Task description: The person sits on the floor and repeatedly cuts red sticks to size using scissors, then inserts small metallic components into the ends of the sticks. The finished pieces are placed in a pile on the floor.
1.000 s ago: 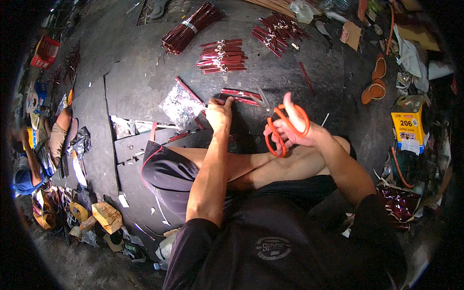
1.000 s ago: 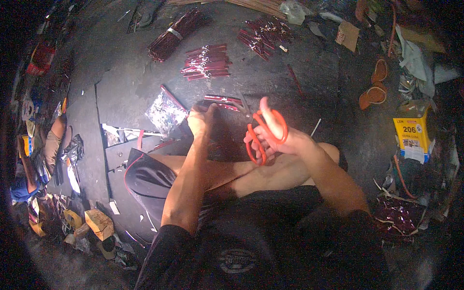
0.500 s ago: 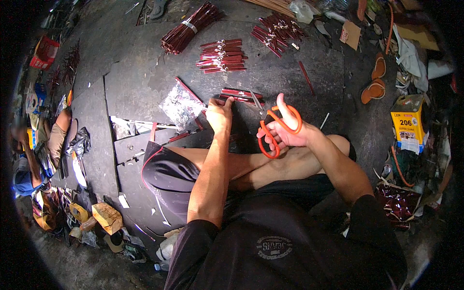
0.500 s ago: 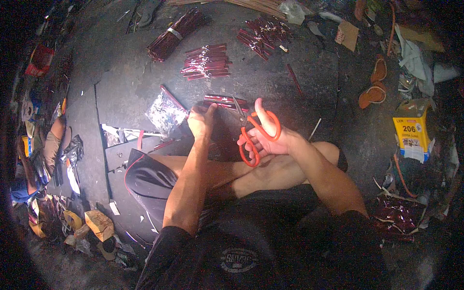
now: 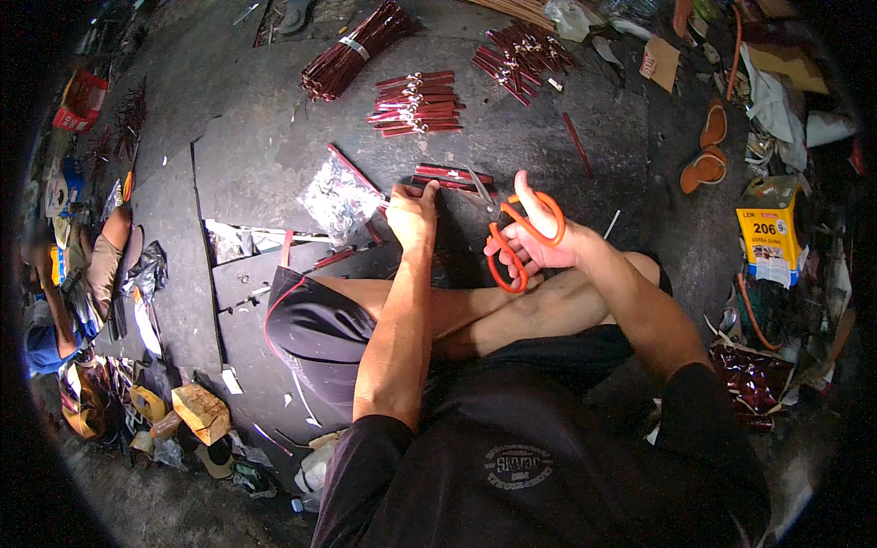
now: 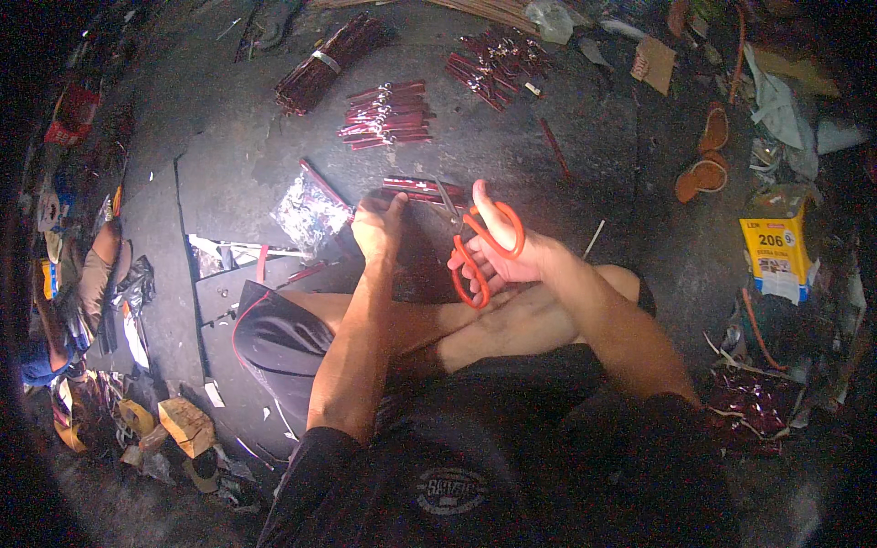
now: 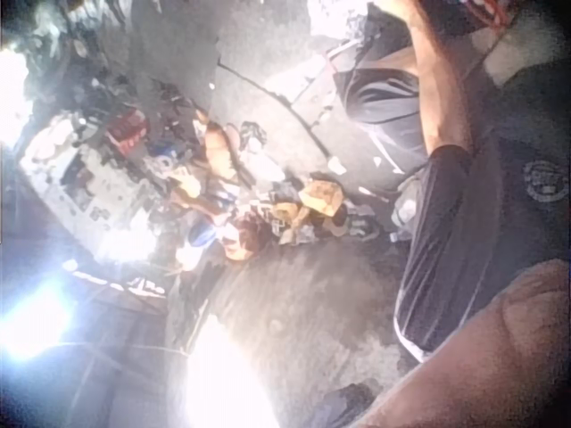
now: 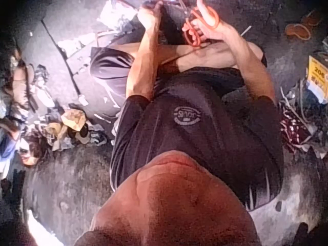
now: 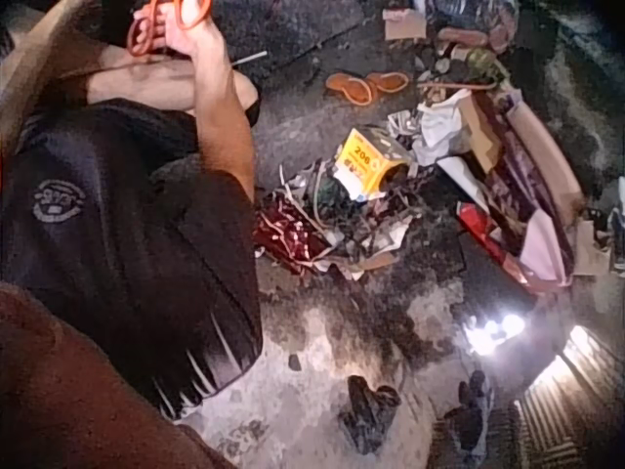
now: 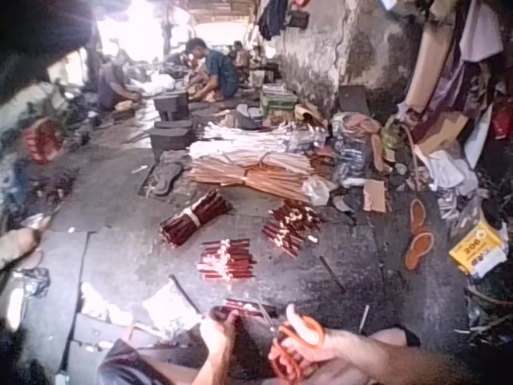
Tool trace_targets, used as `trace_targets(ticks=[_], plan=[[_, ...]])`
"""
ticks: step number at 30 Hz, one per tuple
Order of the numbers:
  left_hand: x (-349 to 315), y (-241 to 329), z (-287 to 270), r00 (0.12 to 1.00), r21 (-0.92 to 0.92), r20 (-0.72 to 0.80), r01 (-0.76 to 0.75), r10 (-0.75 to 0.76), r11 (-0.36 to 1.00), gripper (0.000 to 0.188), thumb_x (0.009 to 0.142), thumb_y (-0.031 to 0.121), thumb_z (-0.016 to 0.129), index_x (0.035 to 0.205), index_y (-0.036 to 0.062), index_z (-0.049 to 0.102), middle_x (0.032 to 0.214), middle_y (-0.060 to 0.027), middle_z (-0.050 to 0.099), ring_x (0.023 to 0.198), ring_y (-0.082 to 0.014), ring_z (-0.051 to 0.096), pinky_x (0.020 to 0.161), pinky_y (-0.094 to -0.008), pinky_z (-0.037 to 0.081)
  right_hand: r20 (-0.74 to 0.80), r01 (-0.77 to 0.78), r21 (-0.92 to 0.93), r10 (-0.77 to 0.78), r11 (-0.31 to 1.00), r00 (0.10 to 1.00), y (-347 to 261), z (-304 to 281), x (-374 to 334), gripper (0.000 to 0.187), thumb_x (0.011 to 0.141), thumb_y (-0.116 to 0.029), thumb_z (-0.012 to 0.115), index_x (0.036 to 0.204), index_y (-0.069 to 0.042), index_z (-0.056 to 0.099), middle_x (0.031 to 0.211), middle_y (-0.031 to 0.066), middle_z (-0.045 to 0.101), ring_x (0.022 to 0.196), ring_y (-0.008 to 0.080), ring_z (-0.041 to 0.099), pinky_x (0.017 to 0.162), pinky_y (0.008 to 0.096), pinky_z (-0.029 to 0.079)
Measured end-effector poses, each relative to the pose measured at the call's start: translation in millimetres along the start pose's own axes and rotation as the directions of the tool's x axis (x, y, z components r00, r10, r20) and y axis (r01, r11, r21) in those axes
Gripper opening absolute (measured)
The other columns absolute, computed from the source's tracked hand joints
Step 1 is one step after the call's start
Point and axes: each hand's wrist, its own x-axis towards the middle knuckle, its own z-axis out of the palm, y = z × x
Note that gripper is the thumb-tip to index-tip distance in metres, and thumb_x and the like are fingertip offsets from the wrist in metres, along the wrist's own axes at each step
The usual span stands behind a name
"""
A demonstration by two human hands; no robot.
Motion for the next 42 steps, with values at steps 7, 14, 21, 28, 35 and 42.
trace_targets(ticks=[7,14,21,28,35,42], plan=[[-10,10,-1,0.997,0.033,-0.035,-0.068,0.070,0.997,0.052,0.069,0.039,0.085,0.087,-0.0005,0.057,0.078,-0.0183,0.066,0.073,-0.0361,0.066,0.072,-0.0423,0.051,-0.024,0.007,-0.127,-0.010,0.992,1.000,-2,-4,-2,0.124,0.063,-0.100,0.015,0.107,0.008,0.057,0.078,0.0086,0.053,0.070,0.0248,0.059,0.071,0.0411,0.054],[-13,20,-3,0.999,0.116,0.011,-0.047,0.046,0.992,0.058,0.065,0.039,0.087,0.092,0.0003,0.053,0.083,-0.0192,0.067,0.079,-0.0382,0.066,0.074,-0.0429,0.053,-0.049,0.026,-0.089,-0.030,0.996,0.998,6,3,-3,0.123,0.065,-0.099,0.012,0.109,0.007,0.056,0.079,0.0086,0.054,0.070,0.0242,0.060,0.069,0.0382,0.052],[-13,21,-2,0.998,0.133,0.005,-0.056,0.056,0.990,0.057,0.065,0.038,0.087,0.093,0.0006,0.054,0.085,-0.0197,0.067,0.080,-0.0380,0.067,0.075,-0.0429,0.053,-0.040,0.019,-0.068,-0.021,0.998,0.999,4,3,-1,0.121,0.064,-0.099,0.012,0.106,0.006,0.056,0.079,0.0080,0.054,0.069,0.0243,0.060,0.067,0.0391,0.053],[-14,19,-1,0.998,0.122,-0.005,-0.062,0.063,0.991,0.056,0.065,0.039,0.087,0.091,0.0011,0.054,0.083,-0.0192,0.067,0.079,-0.0376,0.066,0.074,-0.0431,0.053,-0.027,0.012,-0.049,-0.014,0.999,1.000,4,1,4,0.123,0.061,-0.100,0.013,0.106,0.007,0.057,0.078,0.0077,0.054,0.069,0.0234,0.061,0.067,0.0389,0.054],[-13,16,1,0.999,0.090,0.008,-0.050,0.050,0.995,0.051,0.068,0.035,0.085,0.092,0.0015,0.054,0.085,-0.0192,0.066,0.080,-0.0375,0.066,0.075,-0.0431,0.052,0.014,-0.023,0.089,0.022,0.996,1.000,-1,-2,8,0.127,0.057,-0.102,0.014,0.101,0.008,0.059,0.078,0.0087,0.059,0.068,0.0234,0.062,0.069,0.0386,0.054],[-24,6,4,0.985,0.015,0.049,-0.164,0.163,0.986,0.028,0.085,0.026,0.067,0.093,0.0010,0.056,0.087,-0.0218,0.066,0.082,-0.0393,0.065,0.075,-0.0459,0.051,0.002,-0.095,0.035,0.095,0.995,0.996,-29,0,5,0.133,0.053,-0.103,0.016,0.104,0.012,0.058,0.077,0.0121,0.058,0.069,0.0287,0.062,0.073,0.0405,0.053]])
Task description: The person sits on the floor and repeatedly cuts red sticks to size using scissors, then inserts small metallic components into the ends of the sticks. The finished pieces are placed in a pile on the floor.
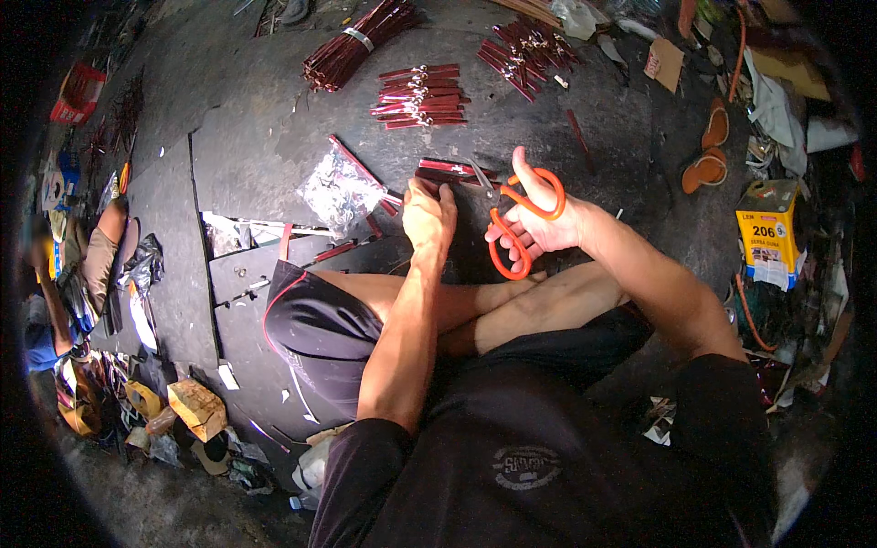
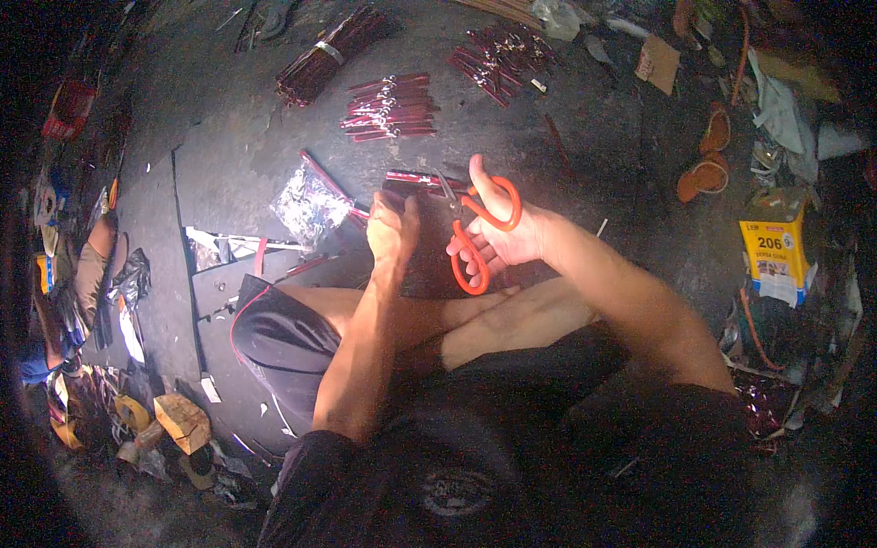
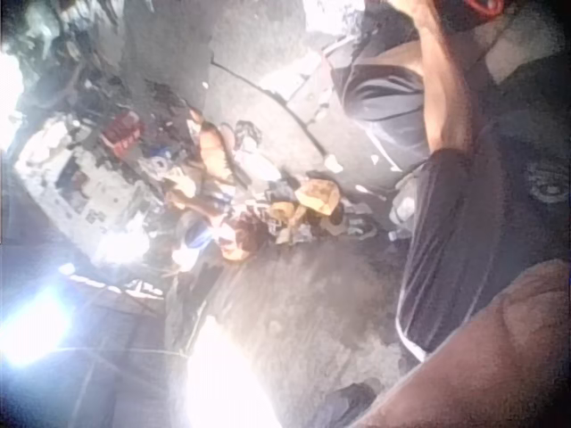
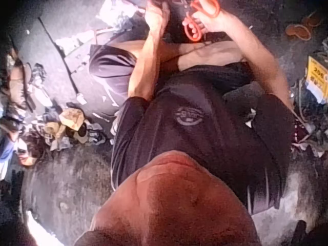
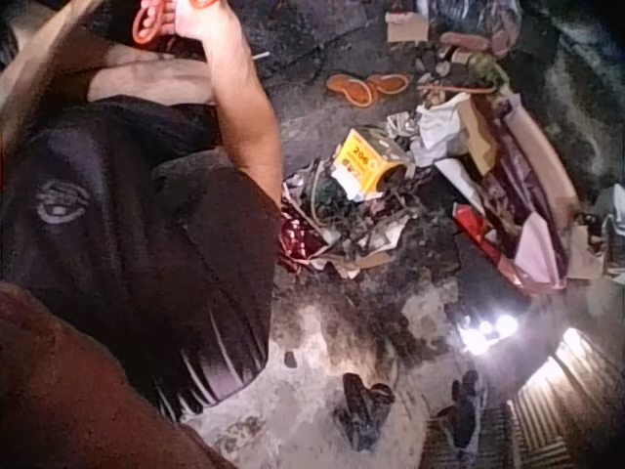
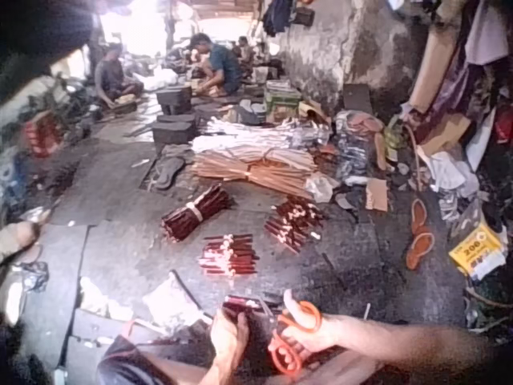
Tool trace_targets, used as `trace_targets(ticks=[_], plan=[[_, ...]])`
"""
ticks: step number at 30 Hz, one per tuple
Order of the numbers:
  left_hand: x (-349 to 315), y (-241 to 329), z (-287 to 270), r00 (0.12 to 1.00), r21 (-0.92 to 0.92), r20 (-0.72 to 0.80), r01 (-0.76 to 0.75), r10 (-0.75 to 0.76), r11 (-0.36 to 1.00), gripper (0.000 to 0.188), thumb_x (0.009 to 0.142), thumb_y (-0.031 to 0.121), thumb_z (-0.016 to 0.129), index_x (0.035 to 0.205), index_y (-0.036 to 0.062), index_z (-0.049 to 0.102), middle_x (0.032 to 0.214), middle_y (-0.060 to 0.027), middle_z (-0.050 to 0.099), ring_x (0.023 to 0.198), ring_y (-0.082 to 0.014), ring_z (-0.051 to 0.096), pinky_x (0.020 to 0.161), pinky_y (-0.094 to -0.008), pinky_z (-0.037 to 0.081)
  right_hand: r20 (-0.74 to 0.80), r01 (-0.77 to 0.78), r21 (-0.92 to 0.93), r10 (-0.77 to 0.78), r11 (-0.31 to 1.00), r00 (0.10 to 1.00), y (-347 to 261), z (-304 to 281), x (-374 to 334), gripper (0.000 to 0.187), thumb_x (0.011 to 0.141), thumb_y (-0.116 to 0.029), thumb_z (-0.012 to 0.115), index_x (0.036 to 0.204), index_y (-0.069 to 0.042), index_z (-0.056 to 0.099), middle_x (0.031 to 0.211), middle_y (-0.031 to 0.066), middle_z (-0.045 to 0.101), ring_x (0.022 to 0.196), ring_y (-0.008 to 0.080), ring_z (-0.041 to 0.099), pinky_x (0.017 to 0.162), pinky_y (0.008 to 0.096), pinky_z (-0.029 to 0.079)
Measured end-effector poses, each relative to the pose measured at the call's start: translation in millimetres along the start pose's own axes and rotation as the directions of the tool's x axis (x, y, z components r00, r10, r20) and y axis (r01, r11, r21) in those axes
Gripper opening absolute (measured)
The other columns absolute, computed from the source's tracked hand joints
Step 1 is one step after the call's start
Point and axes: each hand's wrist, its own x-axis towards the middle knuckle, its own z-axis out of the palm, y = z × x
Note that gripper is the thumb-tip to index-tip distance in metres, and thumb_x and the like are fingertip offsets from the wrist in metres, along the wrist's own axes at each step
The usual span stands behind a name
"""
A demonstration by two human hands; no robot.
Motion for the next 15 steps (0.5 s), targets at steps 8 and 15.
trace_targets(ticks=[8,15], plan=[[-56,50,-31,0.493,-0.473,0.869,0.791,0.054,0.389,0.032,0.103,0.032,0.035,0.105,0.0064,0.054,0.085,-0.0027,0.058,0.076,-0.0148,0.058,0.070,-0.0341,0.052,0.028,-0.075,-0.056,0.077,0.996,0.997,-25,1,2,0.132,0.050,-0.104,0.017,0.105,0.011,0.053,0.079,0.0097,0.056,0.071,0.0239,0.060,0.074,0.0369,0.051],[-56,59,-23,0.544,-0.529,0.839,0.811,0.009,0.248,0.027,0.104,0.028,0.038,0.090,0.0078,0.048,0.071,-0.0022,0.052,0.061,-0.0136,0.051,0.058,-0.0293,0.047,0.021,-0.096,-0.020,0.097,0.995,0.995,-31,4,2,0.132,0.050,-0.104,0.019,0.102,0.012,0.052,0.080,0.0115,0.055,0.071,0.0250,0.060,0.075,0.0388,0.051]])
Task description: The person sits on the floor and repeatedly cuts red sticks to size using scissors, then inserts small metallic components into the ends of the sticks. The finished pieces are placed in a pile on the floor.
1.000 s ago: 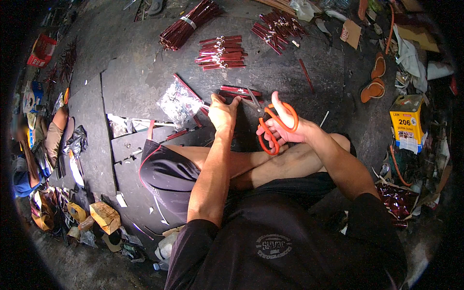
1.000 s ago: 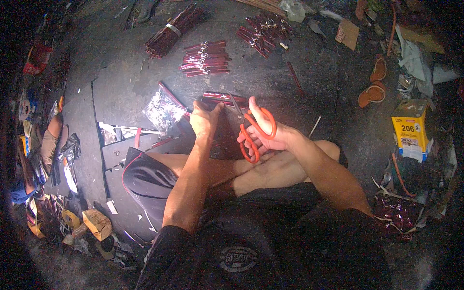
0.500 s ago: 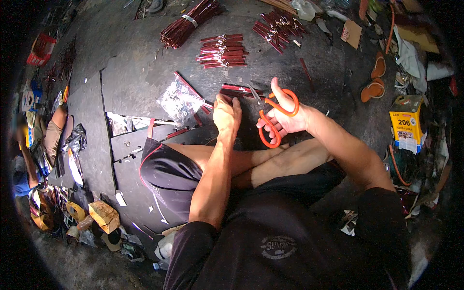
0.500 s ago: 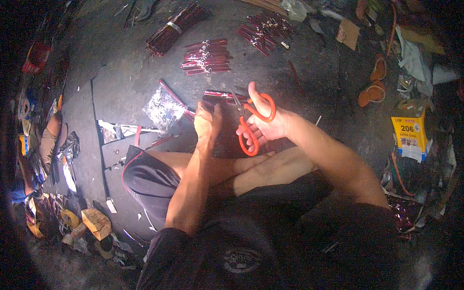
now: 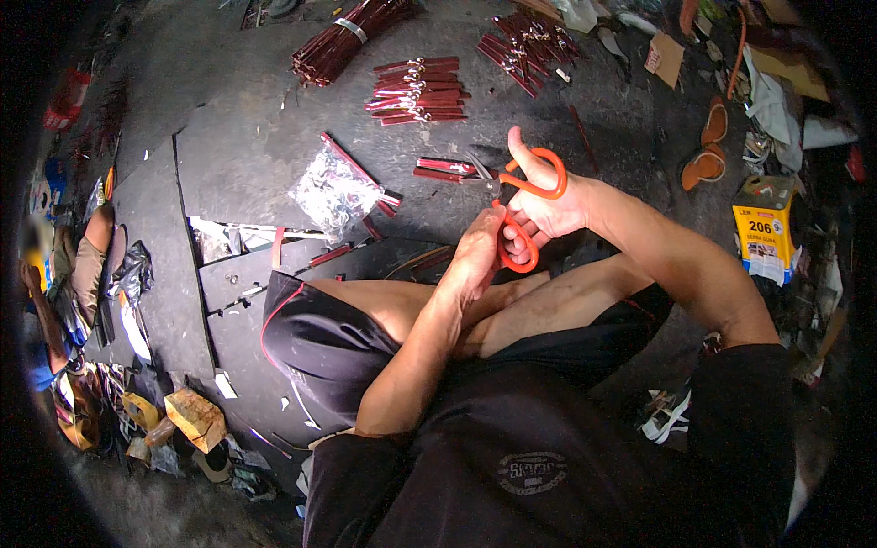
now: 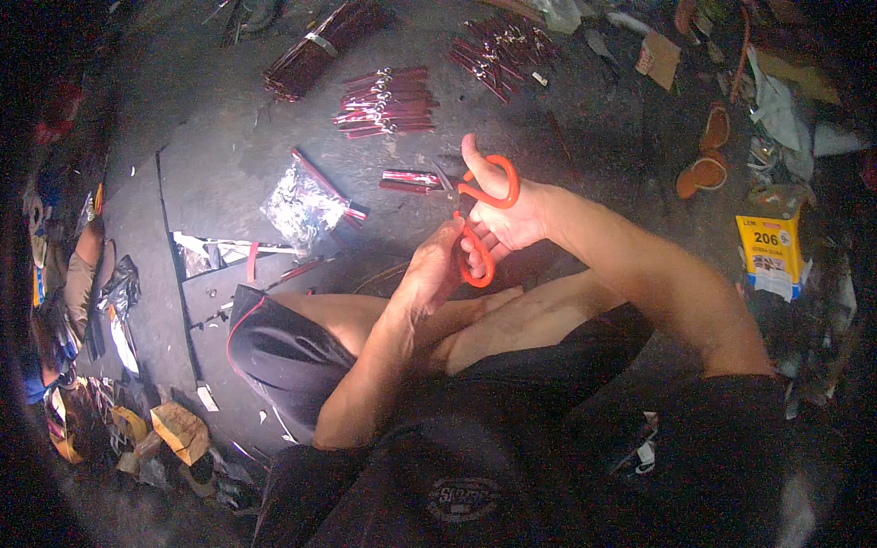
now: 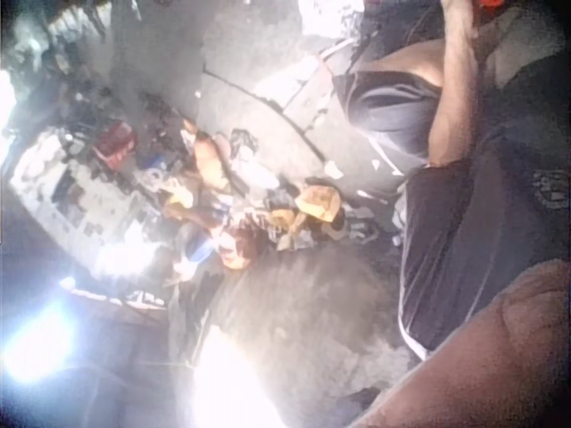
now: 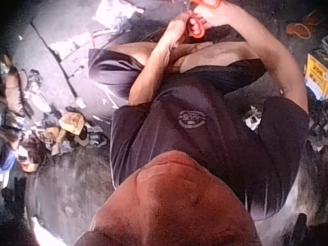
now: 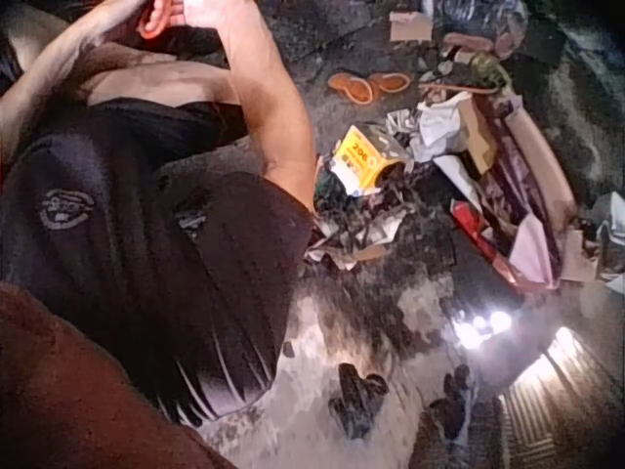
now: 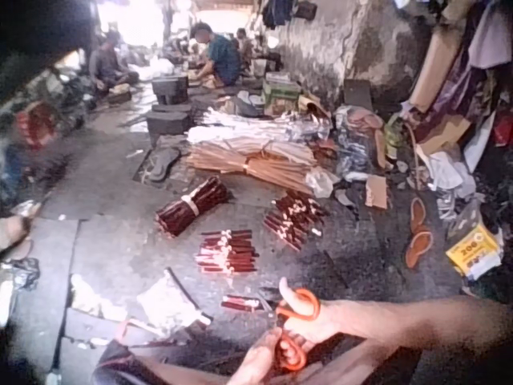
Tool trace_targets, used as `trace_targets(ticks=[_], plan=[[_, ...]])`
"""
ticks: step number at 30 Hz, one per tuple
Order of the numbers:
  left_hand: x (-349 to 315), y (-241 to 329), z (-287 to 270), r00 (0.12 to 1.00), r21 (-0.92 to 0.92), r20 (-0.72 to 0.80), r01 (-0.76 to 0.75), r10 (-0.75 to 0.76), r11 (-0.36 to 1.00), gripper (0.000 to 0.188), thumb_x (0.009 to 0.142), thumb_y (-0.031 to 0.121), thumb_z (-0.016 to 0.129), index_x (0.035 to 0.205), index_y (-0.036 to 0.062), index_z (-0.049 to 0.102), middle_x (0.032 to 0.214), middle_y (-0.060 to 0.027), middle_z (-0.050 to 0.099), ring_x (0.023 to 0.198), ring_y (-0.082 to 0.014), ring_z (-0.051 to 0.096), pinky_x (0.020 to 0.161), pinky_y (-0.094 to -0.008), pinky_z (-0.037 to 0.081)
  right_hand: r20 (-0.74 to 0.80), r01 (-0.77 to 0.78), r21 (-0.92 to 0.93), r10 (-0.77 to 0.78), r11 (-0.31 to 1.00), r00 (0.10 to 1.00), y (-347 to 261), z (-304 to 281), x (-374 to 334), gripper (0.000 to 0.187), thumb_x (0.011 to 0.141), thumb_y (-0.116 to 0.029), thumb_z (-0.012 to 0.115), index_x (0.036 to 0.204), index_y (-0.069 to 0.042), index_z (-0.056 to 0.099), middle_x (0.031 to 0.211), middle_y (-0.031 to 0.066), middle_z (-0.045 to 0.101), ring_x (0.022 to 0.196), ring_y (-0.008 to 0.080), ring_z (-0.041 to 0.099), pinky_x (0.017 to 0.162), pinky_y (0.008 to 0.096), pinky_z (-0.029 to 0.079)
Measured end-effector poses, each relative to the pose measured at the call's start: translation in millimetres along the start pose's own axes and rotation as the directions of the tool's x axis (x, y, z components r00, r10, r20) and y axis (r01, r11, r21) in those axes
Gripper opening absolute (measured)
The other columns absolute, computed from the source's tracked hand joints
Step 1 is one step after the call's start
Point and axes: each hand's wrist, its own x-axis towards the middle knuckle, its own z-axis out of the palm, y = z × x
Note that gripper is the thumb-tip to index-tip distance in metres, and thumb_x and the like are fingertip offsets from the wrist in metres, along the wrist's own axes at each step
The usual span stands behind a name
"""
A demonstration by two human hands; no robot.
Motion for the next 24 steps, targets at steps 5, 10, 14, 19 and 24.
trace_targets(ticks=[5,10,14,19,24], plan=[[3,-1,3,1.000,-0.025,-0.017,0.000,-0.001,1.000,0.030,0.104,0.032,0.036,0.088,0.0080,0.047,0.068,-0.0033,0.052,0.058,-0.0147,0.051,0.057,-0.0292,0.045,-0.031,-0.036,0.015,0.037,0.999,0.999,-4,-6,4,0.131,0.052,-0.104,0.020,0.102,0.014,0.050,0.082,0.0140,0.053,0.071,0.0288,0.059,0.079,0.0453,0.051],[23,-10,-13,1.000,-0.010,0.000,0.013,-0.013,1.000,0.034,0.104,0.034,0.034,0.087,0.0079,0.047,0.068,-0.0041,0.054,0.059,-0.0150,0.051,0.059,-0.0293,0.045,-0.042,-0.022,-0.069,0.019,0.997,0.999,-7,-8,23,0.120,0.056,-0.102,0.019,0.089,0.008,0.051,0.074,0.0133,0.052,0.068,0.0293,0.058,0.075,0.0429,0.050],[22,-25,-27,0.994,0.116,0.098,-0.049,0.038,0.992,0.036,0.104,0.037,0.036,0.098,0.0035,0.048,0.074,-0.0058,0.059,0.066,-0.0153,0.057,0.065,-0.0315,0.050,-0.020,0.061,-0.156,-0.065,0.986,0.998,18,-7,14,0.116,0.058,-0.102,0.017,0.086,0.006,0.052,0.075,0.0132,0.053,0.067,0.0286,0.058,0.071,0.0433,0.050],[12,-4,-66,0.787,0.542,-0.363,-0.258,0.500,0.800,0.046,0.093,0.032,0.062,0.118,-0.0030,0.047,0.090,-0.0115,0.061,0.078,-0.0162,0.061,0.069,-0.0301,0.054,-0.067,0.143,-0.197,-0.159,0.970,0.985,55,15,-18,0.116,0.064,-0.099,0.013,0.095,0.004,0.057,0.074,0.0075,0.055,0.065,0.0255,0.062,0.066,0.0395,0.051],[-2,22,-42,0.630,0.507,-0.284,-0.541,0.722,0.671,0.022,0.094,0.022,0.063,0.099,0.0010,0.057,0.082,-0.0049,0.061,0.073,-0.0110,0.057,0.066,-0.0265,0.050,0.010,0.235,-0.172,-0.237,0.957,0.972,71,25,-40,0.119,0.067,-0.096,0.005,0.106,0.002,0.060,0.074,0.0079,0.056,0.066,0.0252,0.061,0.068,0.0363,0.049]])
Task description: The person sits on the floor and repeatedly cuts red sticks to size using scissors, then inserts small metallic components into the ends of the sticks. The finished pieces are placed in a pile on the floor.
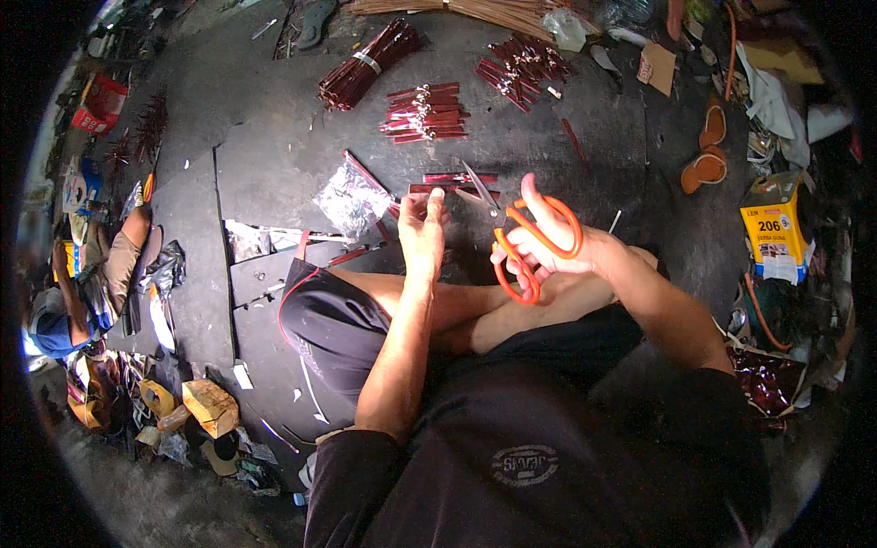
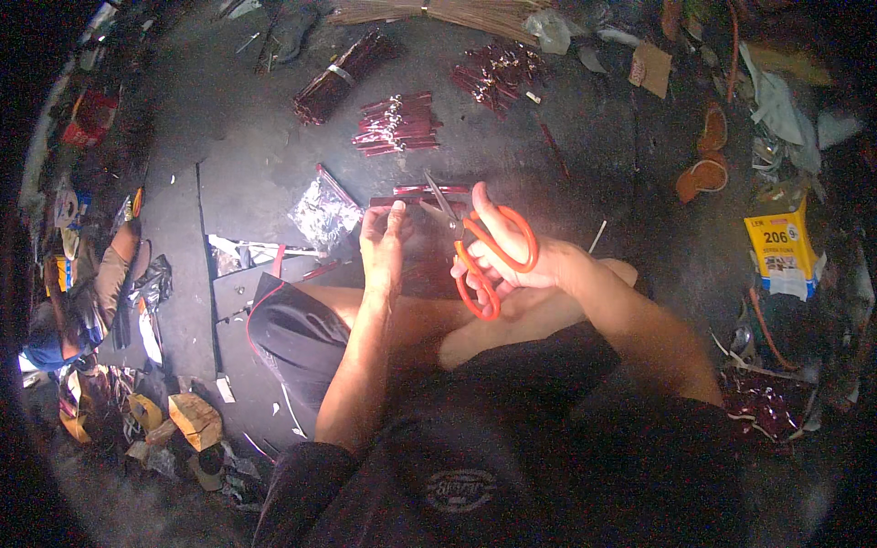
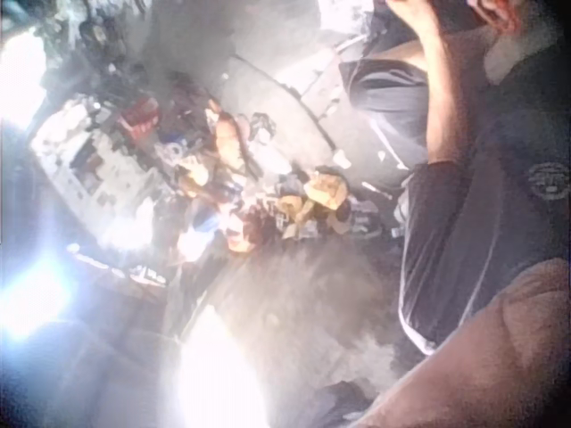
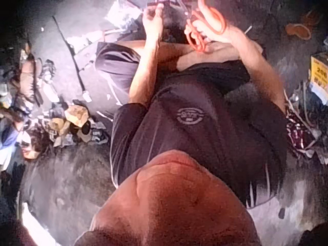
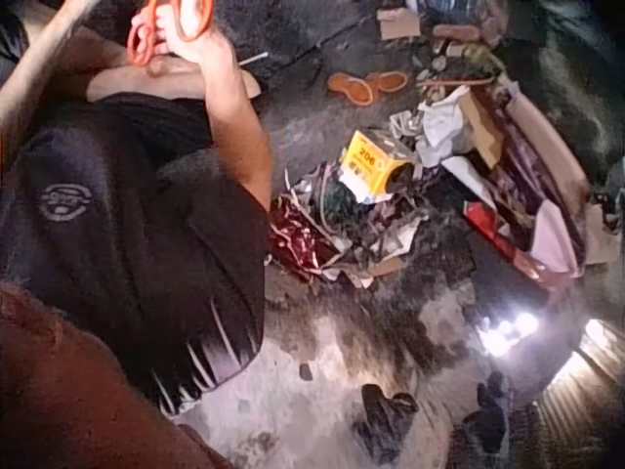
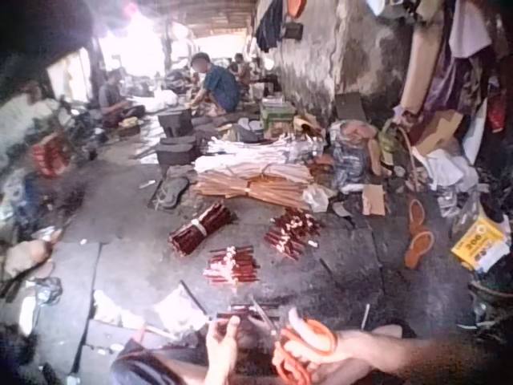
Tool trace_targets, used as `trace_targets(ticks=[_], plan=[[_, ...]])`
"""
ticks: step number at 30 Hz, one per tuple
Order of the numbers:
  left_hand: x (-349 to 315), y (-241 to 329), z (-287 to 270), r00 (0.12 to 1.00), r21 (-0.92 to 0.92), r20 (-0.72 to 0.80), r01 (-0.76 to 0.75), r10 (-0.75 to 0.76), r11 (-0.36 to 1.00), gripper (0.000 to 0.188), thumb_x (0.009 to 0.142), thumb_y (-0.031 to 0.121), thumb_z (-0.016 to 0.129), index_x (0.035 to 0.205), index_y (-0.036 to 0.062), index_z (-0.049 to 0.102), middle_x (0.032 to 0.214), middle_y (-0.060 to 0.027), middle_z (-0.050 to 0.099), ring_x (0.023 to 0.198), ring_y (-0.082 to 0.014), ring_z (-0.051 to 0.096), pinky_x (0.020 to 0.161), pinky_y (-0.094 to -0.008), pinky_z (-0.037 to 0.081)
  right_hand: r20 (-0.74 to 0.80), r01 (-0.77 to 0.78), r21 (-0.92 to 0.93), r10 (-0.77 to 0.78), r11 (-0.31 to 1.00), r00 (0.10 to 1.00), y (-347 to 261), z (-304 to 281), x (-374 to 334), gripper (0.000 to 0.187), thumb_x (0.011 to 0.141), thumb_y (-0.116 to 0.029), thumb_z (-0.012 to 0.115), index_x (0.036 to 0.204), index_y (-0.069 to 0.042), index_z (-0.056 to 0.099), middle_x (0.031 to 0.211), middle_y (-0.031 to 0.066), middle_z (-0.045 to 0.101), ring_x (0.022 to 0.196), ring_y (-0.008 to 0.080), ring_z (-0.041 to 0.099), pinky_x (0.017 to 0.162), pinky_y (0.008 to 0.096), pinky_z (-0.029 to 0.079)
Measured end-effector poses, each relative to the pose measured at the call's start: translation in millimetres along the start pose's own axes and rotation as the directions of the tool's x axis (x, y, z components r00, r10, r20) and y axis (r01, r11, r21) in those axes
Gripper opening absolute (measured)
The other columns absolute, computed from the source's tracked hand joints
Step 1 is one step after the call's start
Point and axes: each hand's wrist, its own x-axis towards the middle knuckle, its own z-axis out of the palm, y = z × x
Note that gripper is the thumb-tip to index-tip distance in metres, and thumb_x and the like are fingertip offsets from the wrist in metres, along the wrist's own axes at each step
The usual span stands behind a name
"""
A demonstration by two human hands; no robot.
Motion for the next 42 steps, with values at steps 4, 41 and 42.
trace_targets(ticks=[4,41,42], plan=[[0,22,0,0.987,0.201,0.009,-0.159,0.161,0.967,0.020,0.095,0.017,0.062,0.079,0.0045,0.059,0.067,0.0031,0.055,0.064,-0.0058,0.046,0.059,-0.0232,0.039,0.020,0.097,-0.030,-0.096,0.995,0.995,7,8,-7,0.115,0.069,-0.094,0.006,0.105,0.000,0.060,0.074,0.0083,0.057,0.065,0.0244,0.062,0.067,0.0375,0.050],[26,113,-126,0.906,-0.250,-0.357,-0.325,0.225,0.912,0.018,0.094,0.007,0.053,0.111,0.0040,0.054,0.091,-0.0012,0.052,0.075,-0.0092,0.051,0.075,-0.0290,0.050,-0.032,0.358,-0.906,-0.879,0.226,0.476,-63,141,273,0.026,0.092,-0.015,0.041,0.099,0.003,0.059,0.100,0.0264,0.061,0.093,0.0420,0.061,0.077,0.0494,0.049],[31,107,-122,0.926,-0.249,-0.304,-0.305,0.225,0.919,0.018,0.094,0.009,0.054,0.112,0.0053,0.055,0.095,-0.0010,0.053,0.076,-0.0083,0.052,0.075,-0.0286,0.050,0.008,0.320,-0.938,-0.912,0.135,0.410,-62,127,287,0.030,0.094,-0.019,0.041,0.103,0.004,0.059,0.104,0.0271,0.061,0.093,0.0425,0.061,0.077,0.0497,0.049]])
